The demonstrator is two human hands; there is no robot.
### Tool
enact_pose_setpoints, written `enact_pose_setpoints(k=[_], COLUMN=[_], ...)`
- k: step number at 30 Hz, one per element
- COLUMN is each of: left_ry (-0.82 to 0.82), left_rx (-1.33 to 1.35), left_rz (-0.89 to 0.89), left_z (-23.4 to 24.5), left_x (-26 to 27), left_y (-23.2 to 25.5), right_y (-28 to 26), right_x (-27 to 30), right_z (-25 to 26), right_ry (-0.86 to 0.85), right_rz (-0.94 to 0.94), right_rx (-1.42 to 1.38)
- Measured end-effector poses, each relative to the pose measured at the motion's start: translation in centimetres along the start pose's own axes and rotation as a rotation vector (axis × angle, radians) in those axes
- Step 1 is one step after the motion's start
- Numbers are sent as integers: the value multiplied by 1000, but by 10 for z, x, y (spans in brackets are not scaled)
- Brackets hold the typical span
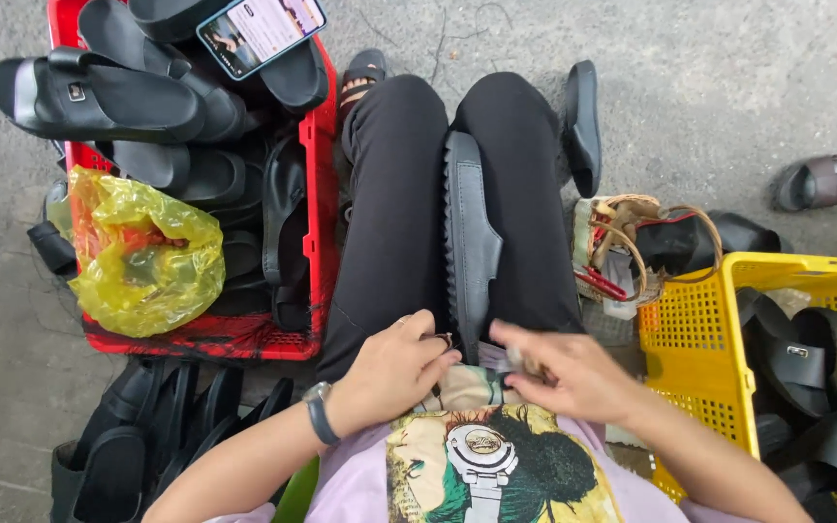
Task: Hand-sewing the sole of a shoe using a needle and thread to repair it.
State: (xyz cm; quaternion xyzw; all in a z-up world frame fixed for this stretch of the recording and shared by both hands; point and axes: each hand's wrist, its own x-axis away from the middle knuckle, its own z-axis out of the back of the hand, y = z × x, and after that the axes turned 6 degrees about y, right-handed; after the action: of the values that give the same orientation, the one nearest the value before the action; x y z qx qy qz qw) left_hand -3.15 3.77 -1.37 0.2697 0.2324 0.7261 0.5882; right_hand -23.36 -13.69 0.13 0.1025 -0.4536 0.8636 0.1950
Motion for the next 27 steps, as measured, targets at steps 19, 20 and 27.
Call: enact_pose_setpoints(k=[19, 20, 27], left_ry=[443, 634, 394], left_rx=[595, -41, 329], left_rz=[258, -31, -113], left_z=[67, 77, 10], left_x=[-60, -55, -17], left_y=[-45, -46, -1], right_y=[-4, 2, -11], right_x=[-19, -14, -18], right_z=[-4, -9, 7], right_ry=[270, 291, 276], right_rz=[305, 366, 379], right_rx=[148, 350, 399])
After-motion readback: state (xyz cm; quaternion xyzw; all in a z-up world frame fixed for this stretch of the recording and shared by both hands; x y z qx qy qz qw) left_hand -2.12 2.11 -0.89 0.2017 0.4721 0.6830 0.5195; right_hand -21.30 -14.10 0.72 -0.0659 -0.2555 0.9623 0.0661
